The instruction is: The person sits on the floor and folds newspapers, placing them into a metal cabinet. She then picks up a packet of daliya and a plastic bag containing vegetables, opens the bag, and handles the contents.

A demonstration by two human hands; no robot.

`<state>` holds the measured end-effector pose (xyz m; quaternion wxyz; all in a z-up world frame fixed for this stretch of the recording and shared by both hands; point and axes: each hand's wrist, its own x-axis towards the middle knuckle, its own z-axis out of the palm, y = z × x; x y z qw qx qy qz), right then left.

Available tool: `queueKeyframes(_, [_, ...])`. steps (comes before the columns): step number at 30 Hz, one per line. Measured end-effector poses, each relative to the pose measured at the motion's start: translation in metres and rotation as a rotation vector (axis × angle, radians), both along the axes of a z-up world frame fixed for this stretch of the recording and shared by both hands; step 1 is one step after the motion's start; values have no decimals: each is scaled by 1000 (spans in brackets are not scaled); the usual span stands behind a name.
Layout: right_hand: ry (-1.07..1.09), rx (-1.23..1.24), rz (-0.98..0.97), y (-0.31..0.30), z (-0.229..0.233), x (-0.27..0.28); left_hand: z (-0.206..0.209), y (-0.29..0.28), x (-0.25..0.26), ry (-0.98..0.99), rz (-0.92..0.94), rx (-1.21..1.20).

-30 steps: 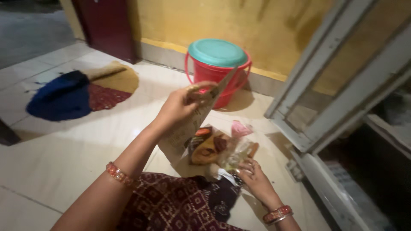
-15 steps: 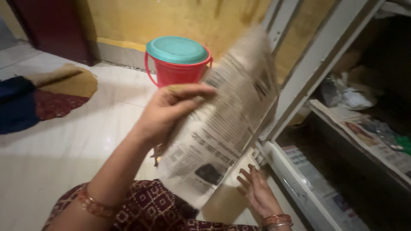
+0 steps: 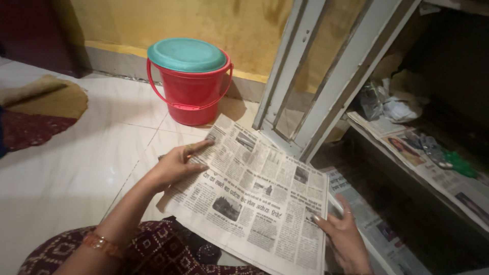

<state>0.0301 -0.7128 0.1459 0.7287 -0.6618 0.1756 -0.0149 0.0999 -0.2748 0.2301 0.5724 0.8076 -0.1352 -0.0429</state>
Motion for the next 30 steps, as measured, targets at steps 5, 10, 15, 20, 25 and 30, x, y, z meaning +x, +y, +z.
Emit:
queueKeyframes(5, [-77, -260, -156, -12, 7, -33, -17, -37, 22, -139, -103, 45])
queueKeyframes(10, [-12, -536, -211, -24, 16, -52, -22, -68, 34, -11, -113, -53])
queueKeyframes(15, [-274, -34, -196, -45, 7, -61, -23, -78, 41, 37, -47, -243])
queueKeyframes(20, [-133, -105, -110, -61, 5, -71, -30, -77, 50, -18, -225, -298])
queueKeyframes(25, [-37, 57, -184, -58, 12, -76, -34, -89, 58, 72, -278, -184])
queueKeyframes(30, [86, -45, -254, -86, 5, -79, -36, -118, 62, 51, -363, -55])
